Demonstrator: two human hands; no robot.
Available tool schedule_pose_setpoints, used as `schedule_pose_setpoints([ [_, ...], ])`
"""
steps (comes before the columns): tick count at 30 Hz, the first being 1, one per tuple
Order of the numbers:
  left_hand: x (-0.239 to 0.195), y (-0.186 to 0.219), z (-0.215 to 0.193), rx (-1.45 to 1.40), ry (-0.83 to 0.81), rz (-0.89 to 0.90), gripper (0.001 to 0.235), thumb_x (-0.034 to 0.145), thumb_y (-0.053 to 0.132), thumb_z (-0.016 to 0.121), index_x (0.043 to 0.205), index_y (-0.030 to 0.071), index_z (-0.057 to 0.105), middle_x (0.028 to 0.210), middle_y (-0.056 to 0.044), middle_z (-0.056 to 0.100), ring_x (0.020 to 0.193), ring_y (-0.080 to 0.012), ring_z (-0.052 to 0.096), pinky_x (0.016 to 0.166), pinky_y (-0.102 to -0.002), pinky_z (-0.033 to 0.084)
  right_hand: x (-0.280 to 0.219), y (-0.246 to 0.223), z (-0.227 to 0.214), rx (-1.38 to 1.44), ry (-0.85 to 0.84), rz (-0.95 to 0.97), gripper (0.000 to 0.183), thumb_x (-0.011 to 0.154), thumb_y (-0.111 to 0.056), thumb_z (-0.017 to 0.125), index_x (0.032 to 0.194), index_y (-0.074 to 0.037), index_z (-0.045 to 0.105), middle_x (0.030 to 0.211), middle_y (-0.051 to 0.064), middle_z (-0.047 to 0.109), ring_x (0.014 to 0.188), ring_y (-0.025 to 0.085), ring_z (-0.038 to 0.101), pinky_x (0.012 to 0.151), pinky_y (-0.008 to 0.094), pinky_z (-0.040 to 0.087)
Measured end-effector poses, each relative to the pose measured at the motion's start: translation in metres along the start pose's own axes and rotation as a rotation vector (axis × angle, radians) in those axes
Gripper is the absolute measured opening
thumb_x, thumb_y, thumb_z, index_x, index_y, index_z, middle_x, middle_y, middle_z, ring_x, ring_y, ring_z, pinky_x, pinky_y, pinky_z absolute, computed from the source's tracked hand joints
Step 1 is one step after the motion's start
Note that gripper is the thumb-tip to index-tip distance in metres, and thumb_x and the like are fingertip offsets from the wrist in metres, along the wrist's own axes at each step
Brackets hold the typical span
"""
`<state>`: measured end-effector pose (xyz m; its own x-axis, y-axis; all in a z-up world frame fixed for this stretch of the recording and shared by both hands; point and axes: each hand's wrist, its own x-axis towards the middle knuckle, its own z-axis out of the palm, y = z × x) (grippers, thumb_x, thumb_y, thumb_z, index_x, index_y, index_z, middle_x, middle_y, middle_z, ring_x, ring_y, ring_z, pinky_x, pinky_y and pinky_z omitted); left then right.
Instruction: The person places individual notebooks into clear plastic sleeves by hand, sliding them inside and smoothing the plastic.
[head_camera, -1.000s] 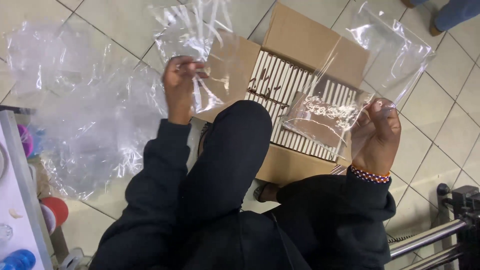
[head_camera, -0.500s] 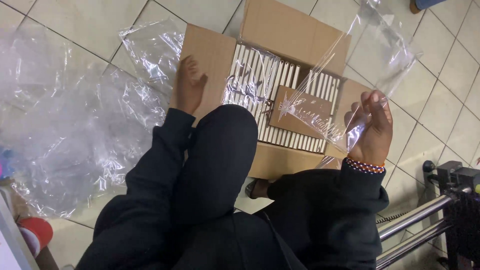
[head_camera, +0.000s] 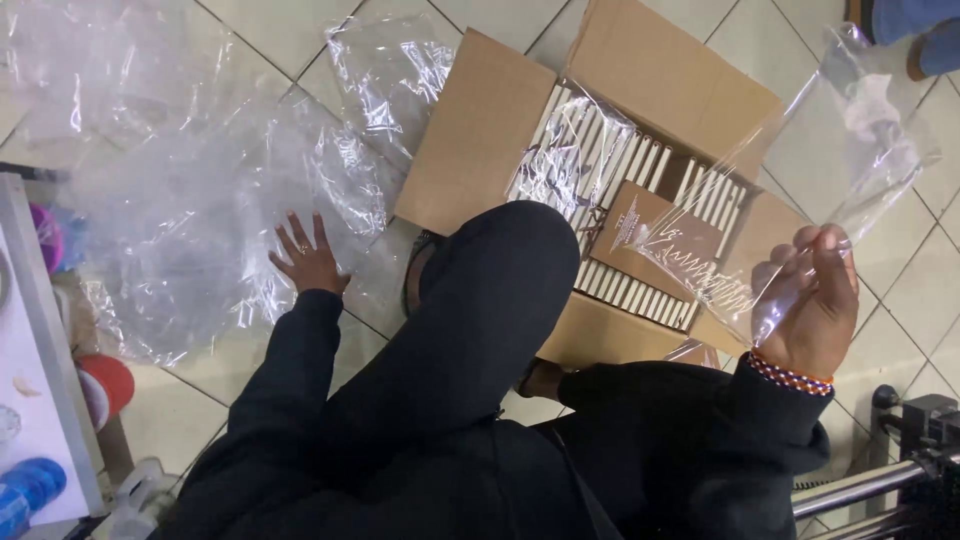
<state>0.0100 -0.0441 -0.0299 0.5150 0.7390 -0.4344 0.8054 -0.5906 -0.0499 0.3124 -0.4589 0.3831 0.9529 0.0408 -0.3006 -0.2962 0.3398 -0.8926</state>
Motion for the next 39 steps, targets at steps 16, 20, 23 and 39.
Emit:
schedule_pose_setpoints([
  [16,0.036,-0.107,0.026,-0.303,0.214,-0.215,0.055,0.087,0.008,0.064,0.141,0.008,0.053,0.120,-0.020,0.066,0.100,-0.0413,0.065,0.076,-0.054,0.052,0.012,0.004,-0.019,-0.043,0.043,0.026,0.010,0.103,-0.019,0.077,0.100,-0.021,0.068,0.102,-0.010,0.071,0.082,0.004,0.066,0.071,0.017,0.055],
  [20,0.020,-0.111,0.014,-0.307,0.064,-0.020,0.050,0.084,0.007,0.053,0.131,0.011,0.067,0.100,-0.020,0.071,0.085,-0.0396,0.069,0.065,-0.050,0.055,0.007,0.003,-0.012,0.000,0.024,0.047,0.010,0.104,-0.016,0.078,0.100,-0.019,0.069,0.103,-0.007,0.074,0.082,0.006,0.069,0.072,0.019,0.058],
  [23,-0.009,-0.096,-0.046,-0.539,0.030,0.093,0.037,0.095,0.034,0.069,0.127,0.017,0.064,0.087,-0.001,0.067,0.092,-0.0242,0.066,0.071,-0.044,0.050,0.011,0.003,-0.019,0.001,0.028,0.061,0.010,0.103,-0.017,0.079,0.100,-0.022,0.070,0.103,-0.009,0.074,0.082,0.005,0.067,0.073,0.018,0.057],
  [39,-0.010,-0.082,0.040,-0.017,0.186,-0.040,0.115,0.079,-0.004,0.076,0.168,0.035,0.015,0.176,-0.003,0.003,0.159,-0.0395,0.004,0.119,-0.066,0.020,0.009,0.008,-0.017,-0.053,0.057,0.057,0.012,0.103,-0.018,0.079,0.100,-0.022,0.068,0.102,-0.011,0.073,0.080,0.003,0.067,0.072,0.016,0.056],
])
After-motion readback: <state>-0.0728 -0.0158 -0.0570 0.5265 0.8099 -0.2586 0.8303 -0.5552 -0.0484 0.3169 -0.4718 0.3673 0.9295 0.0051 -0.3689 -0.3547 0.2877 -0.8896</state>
